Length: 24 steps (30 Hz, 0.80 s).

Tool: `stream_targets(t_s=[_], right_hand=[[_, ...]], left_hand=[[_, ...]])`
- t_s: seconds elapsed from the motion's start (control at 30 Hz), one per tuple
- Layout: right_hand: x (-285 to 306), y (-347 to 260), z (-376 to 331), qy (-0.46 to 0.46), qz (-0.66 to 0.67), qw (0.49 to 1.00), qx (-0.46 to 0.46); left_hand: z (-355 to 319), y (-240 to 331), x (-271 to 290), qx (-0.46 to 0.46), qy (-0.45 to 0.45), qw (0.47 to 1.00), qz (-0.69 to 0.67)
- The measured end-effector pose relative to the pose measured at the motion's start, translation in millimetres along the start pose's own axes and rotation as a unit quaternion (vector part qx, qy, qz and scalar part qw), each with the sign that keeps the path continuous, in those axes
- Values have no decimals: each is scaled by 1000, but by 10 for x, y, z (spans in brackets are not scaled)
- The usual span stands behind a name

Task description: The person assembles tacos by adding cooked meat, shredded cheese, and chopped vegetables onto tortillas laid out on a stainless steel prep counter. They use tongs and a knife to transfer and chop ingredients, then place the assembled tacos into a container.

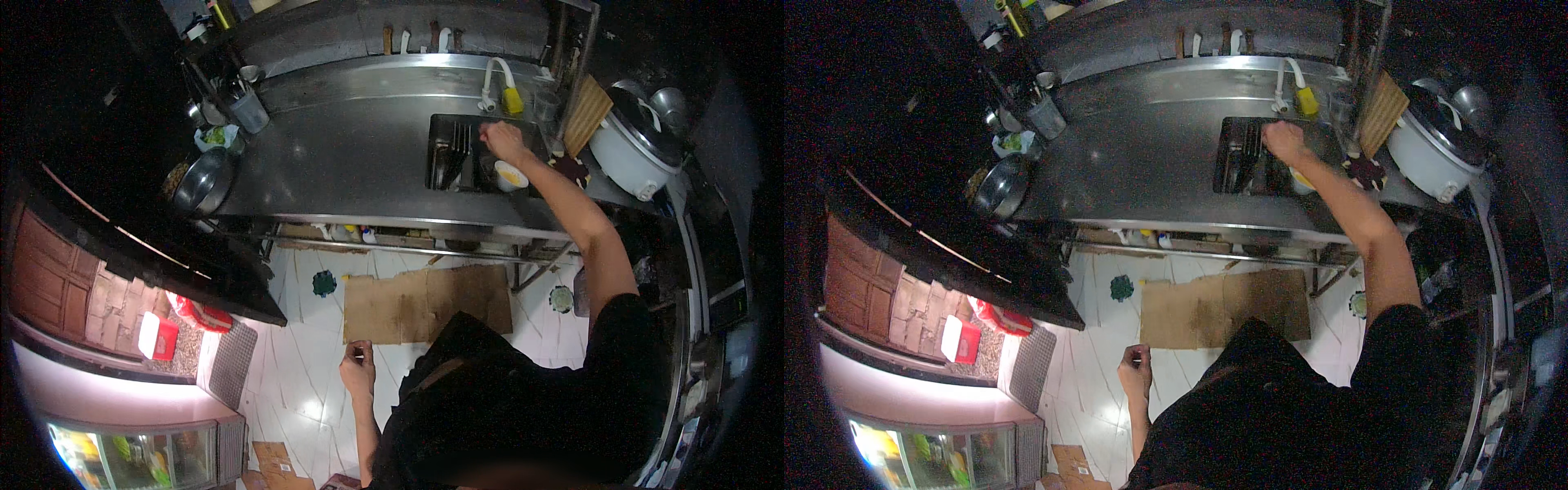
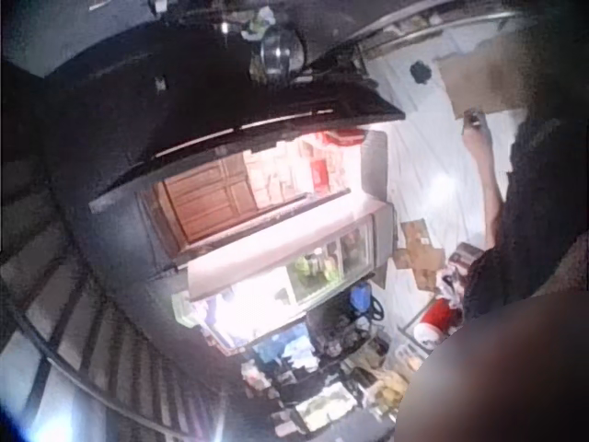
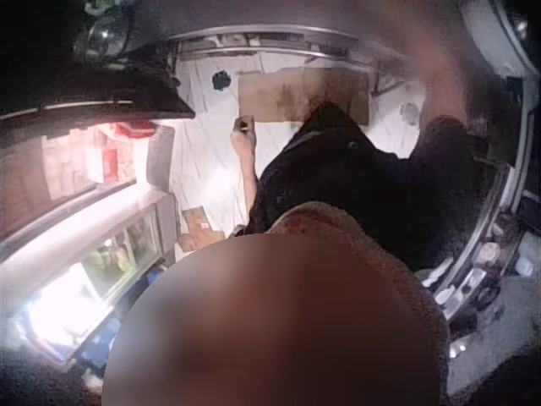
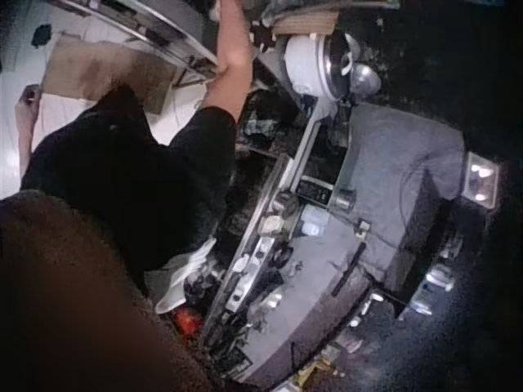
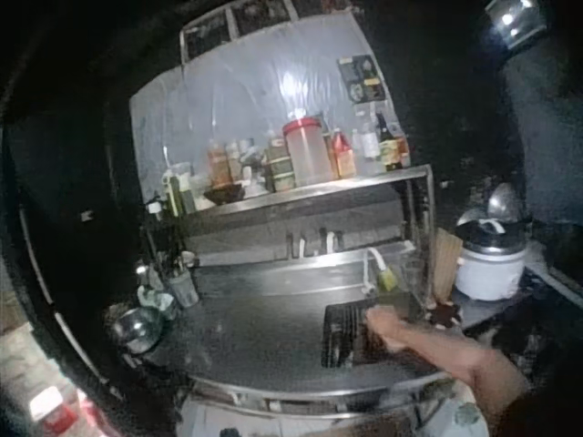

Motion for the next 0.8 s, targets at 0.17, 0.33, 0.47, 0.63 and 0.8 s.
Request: stream_targets(t_s=[0.17, 0.33, 0.47, 0.63, 0.8], right_hand=[[-22, 765, 1452, 40, 32, 996, -79], [-904, 1711, 3484, 99, -20, 995, -16], [-748, 3641, 5040, 130, -234, 963, 15], [-2032, 2995, 5930, -70, -124, 989, 51], [-2281, 3386, 6298, -59, -80, 994, 38]], left_hand=[[781, 269, -387, 23, 17, 1000, 4], [993, 323, -800, 130, 86, 987, 42], [1303, 506, -1537, 183, 63, 980, -34], [1373, 1366, -1163, 319, 106, 939, 72], [1467, 1469, -1413, 337, 114, 931, 82]])
Point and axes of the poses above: each hand's wrist, its own z-axis towards the middle knuckle, its own x-axis out of the back of the hand, y = z × x, the point moved 6 cm from there along z, towards the middle knuckle, and after that the axes turned 3 degrees about -y, right-handed, at the moved point
